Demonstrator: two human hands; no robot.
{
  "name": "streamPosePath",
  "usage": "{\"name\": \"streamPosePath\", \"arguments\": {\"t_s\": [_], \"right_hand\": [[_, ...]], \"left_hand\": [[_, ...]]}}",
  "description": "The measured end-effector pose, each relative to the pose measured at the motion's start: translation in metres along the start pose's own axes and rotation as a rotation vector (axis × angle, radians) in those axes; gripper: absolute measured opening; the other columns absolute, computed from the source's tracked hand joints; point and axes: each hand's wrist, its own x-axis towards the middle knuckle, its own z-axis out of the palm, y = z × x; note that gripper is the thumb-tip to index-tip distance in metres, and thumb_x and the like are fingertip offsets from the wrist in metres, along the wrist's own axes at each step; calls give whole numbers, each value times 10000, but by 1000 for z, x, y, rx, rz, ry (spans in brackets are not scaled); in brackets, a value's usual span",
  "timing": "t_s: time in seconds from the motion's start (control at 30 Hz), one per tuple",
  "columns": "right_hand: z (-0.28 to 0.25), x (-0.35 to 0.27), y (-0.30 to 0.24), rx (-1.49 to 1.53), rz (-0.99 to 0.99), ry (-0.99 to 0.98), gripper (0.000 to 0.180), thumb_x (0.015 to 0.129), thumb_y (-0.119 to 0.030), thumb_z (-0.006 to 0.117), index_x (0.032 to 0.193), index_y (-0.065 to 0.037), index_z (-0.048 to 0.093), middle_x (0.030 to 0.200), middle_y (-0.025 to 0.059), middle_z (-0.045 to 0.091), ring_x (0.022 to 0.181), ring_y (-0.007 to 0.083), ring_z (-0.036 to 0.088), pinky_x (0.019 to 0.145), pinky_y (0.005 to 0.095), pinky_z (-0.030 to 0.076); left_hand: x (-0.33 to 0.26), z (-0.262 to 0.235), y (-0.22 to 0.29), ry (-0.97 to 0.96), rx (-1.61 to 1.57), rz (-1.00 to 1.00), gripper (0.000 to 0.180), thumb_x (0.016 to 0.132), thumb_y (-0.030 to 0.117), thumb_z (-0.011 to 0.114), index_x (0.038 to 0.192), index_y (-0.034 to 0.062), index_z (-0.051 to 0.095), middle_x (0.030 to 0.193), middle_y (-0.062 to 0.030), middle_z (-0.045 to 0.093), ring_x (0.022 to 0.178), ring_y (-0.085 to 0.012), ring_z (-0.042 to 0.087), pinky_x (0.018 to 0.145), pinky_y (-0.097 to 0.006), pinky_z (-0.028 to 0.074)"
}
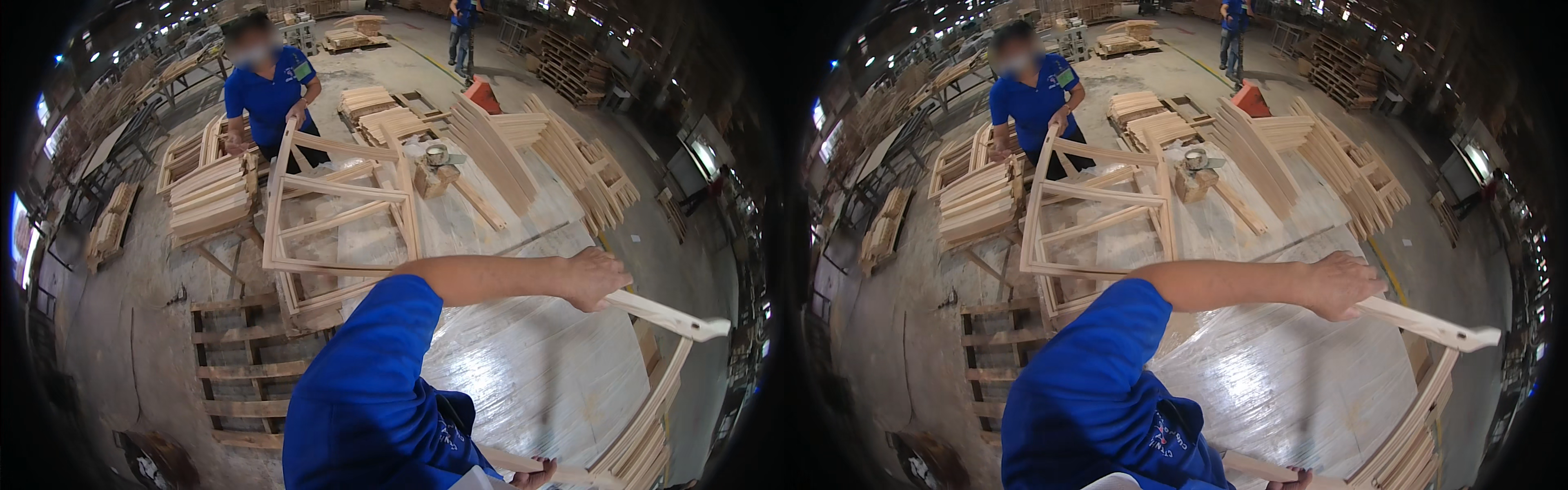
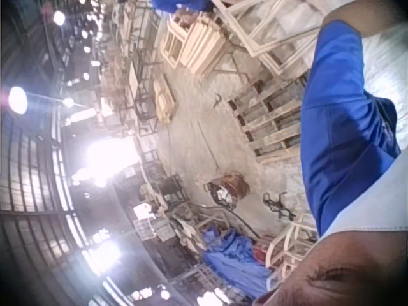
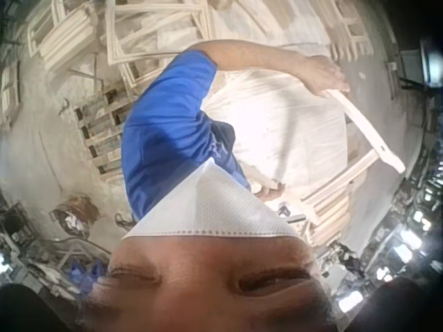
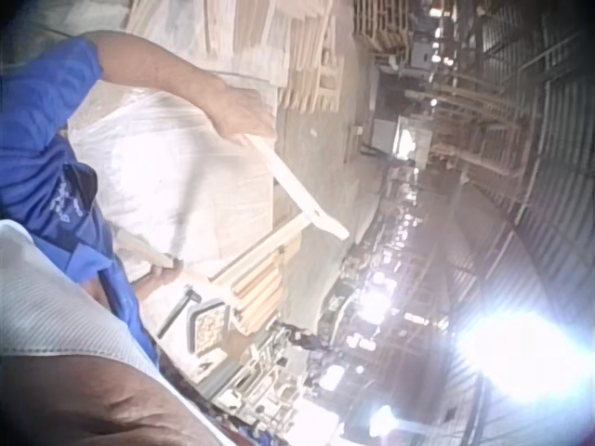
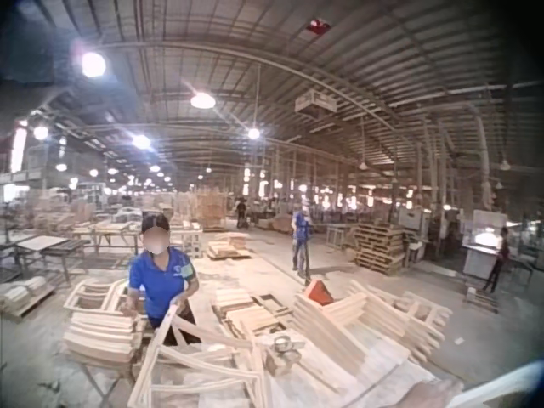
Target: The person assembles a wooden chair frame by inserting wooden dowels into pre-drilled holes and tapping them with a rubber mallet. They repeatedly pick up frame pieces, align joints, insert dowels, and secure connections before moving the assembled frame aside.
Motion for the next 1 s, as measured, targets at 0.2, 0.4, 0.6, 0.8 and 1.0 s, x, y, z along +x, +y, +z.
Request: {"name": "streamPosePath", "arguments": {"t_s": [0.2, 0.4, 0.6, 0.8, 1.0], "right_hand": [[3, -20, -10, -265, -35, 156, 567, 961, -589, 630, 1242, -99, 678, 1210, 180, 661, 1071, 385, 574, 1035, 553, 413], [67, -26, -23, -174, 253, 102, 551, 950, -584, 641, 1222, -106, 669, 1168, 163, 663, 1030, 364, 585, 973, 525, 434], [131, -40, -17, -78, 498, -44, 535, 940, -580, 653, 1201, -113, 660, 1127, 146, 664, 989, 344, 596, 912, 498, 455], [172, -50, -6, -28, 665, -164, 521, 930, -576, 664, 1181, -120, 651, 1085, 129, 665, 949, 323, 607, 851, 471, 476], [180, -58, -2, 21, 769, -136, 507, 920, -572, 676, 1160, -127, 643, 1044, 112, 666, 908, 302, 618, 789, 443, 497]], "left_hand": [[-122, -92, -18, 65, -441, -429, 661, 903, 303, 716, 1476, 82, 472, 1399, -197, 620, 1091, -338, 704, 971, -462, 522], [-379, -104, -100, 947, -631, -1263, 904, 917, 143, 772, 1609, 11, 205, 1033, -141, 741, 907, -167, 702, 802, -307, 581], [-558, -152, -118, 1234, -267, -1654, 835, 909, 128, 725, 1574, -22, 243, 852, -131, 685, 640, -194, 661, 522, -328, 534], [-632, -206, -139, 1267, -485, -1809, 658, 904, 97, 675, 1448, 28, 310, 756, -109, 610, 541, -174, 597, 428, -349, 470], [-651, -214, -153, 1206, -313, -1908, 646, 892, 118, 700, 1391, 38, 298, 737, -110, 600, 512, -198, 591, 399, -369, 458]]}}
